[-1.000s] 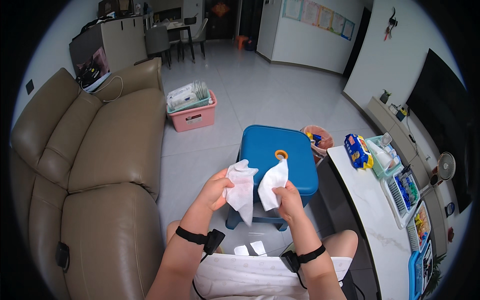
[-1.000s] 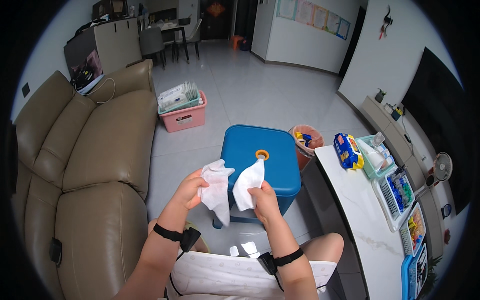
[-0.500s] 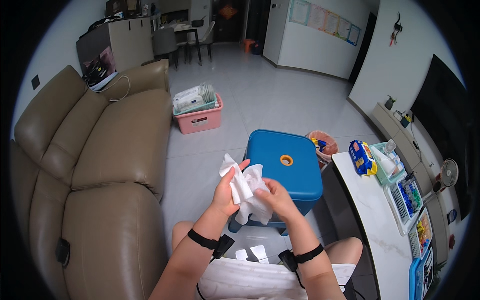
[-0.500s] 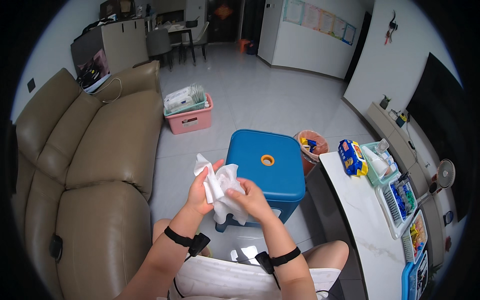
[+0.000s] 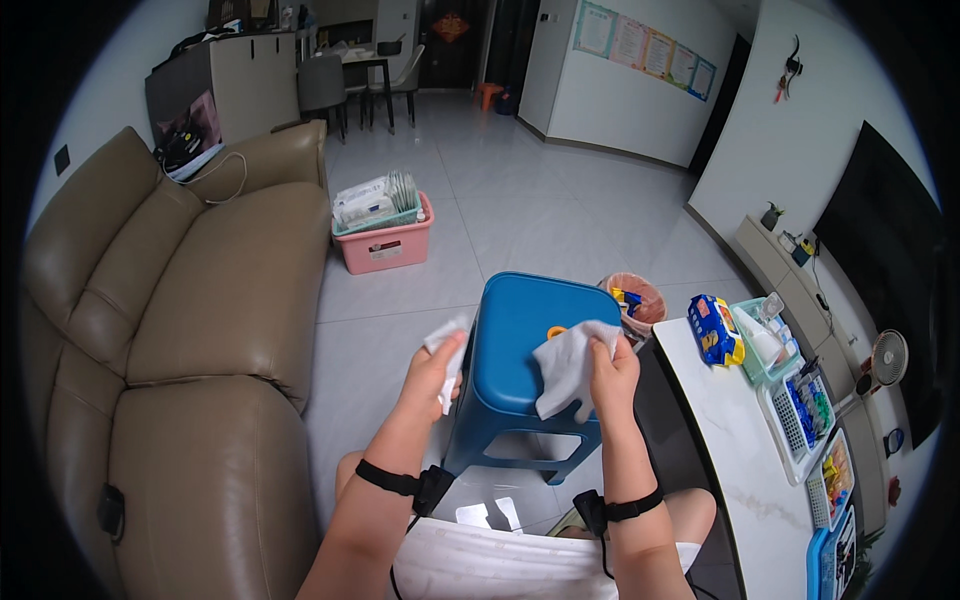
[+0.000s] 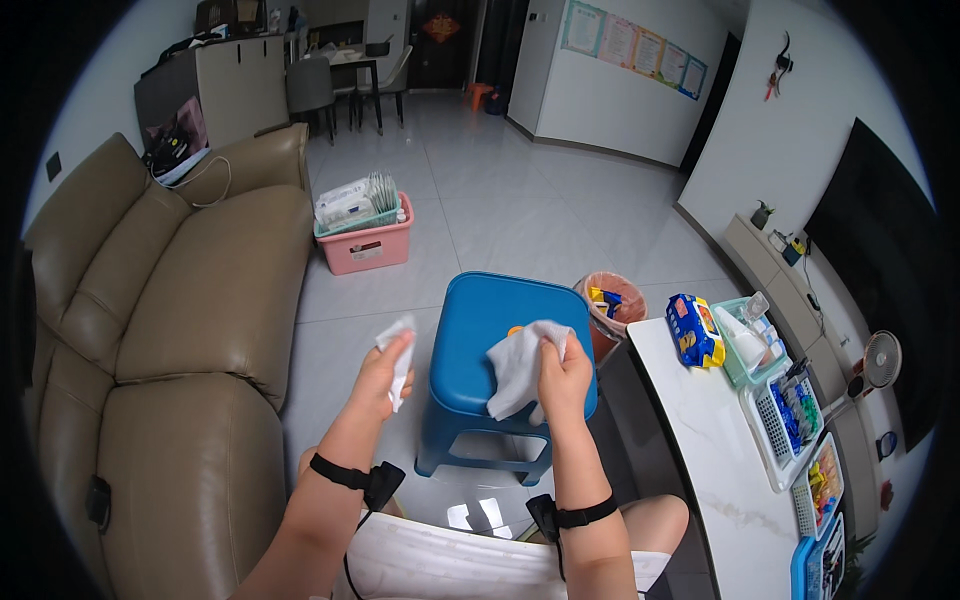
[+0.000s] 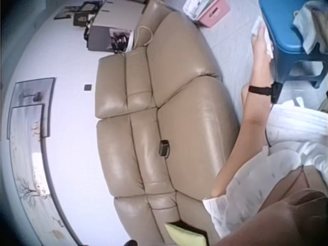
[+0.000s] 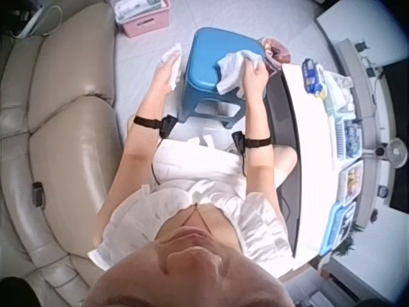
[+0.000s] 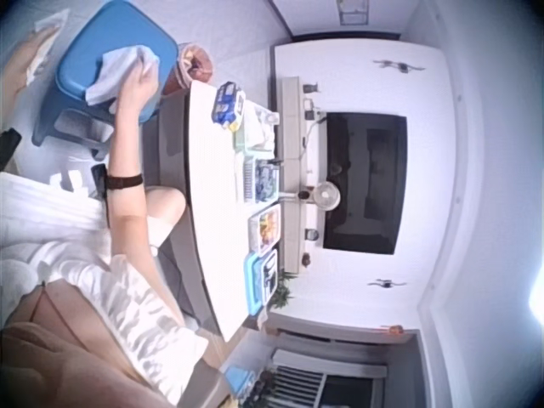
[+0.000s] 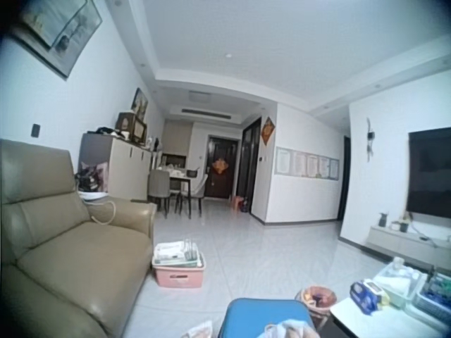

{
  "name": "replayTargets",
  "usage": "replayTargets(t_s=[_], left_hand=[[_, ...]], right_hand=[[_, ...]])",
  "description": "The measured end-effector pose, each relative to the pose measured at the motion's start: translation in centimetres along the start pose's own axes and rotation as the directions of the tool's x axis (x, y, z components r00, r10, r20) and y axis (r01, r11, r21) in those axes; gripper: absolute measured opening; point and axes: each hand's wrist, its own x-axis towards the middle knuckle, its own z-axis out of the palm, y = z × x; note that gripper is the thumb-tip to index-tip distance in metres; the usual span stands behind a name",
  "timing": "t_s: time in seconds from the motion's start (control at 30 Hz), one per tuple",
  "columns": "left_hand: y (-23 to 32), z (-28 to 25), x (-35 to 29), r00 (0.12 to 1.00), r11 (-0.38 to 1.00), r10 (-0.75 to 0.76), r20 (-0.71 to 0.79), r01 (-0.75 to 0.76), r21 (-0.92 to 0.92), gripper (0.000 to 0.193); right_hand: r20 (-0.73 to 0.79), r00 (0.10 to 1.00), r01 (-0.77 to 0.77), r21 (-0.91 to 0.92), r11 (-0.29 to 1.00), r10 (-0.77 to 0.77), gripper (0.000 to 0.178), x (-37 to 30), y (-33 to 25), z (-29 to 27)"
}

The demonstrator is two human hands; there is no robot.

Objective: The person wipes the top, sides, and legs of a blue plastic stool using white wipes, turning the stool over to reach different parts.

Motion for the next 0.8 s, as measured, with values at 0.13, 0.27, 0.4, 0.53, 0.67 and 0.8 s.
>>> replayTargets(t_s=[0.13, 0.27, 0.4, 0.53, 0.67, 0.8], left_hand=[[-0.8, -1.6, 2.4, 0.999, 0.953, -0.003, -0.049, -0.013, -0.304, 0.033], [-3.7, -0.8, 4.2, 0.971, 0.938, 0.219, -0.094, -0.182, 0.296, 0.038], [-5.9, 0.3, 4.6, 0.952, 0.571, 0.298, 0.071, -0.237, 0.786, 0.058], [-5.0, 1.5, 4.1, 0.971, 0.565, 0.227, 0.069, -0.189, 0.803, 0.057], [-4.3, 0.8, 3.3, 0.976, 0.547, 0.212, 0.039, -0.152, 0.823, 0.057], [-5.5, 1.4, 3.1, 0.949, 0.423, 0.315, 0.027, -0.166, 0.891, 0.059]], right_hand=[[0.450, 0.791, 0.608, -0.507, 0.610, -0.415, 0.027, 0.6, 1.5, 0.9], [0.838, 0.545, 0.625, -0.387, 0.678, -0.024, 0.050, -2.6, 3.2, 1.8], [0.815, 0.571, 0.745, -0.464, 0.479, -0.100, 0.050, 1.2, 5.0, 3.2], [0.564, 0.810, 0.461, -0.782, 0.418, 0.161, 0.057, 8.6, 7.1, -0.9], [0.694, 0.690, 0.582, -0.702, 0.412, 0.208, 0.062, 2.6, 5.8, 0.3], [0.862, 0.500, 0.704, -0.463, 0.538, 0.088, 0.054, 2.8, 4.9, 5.5]])
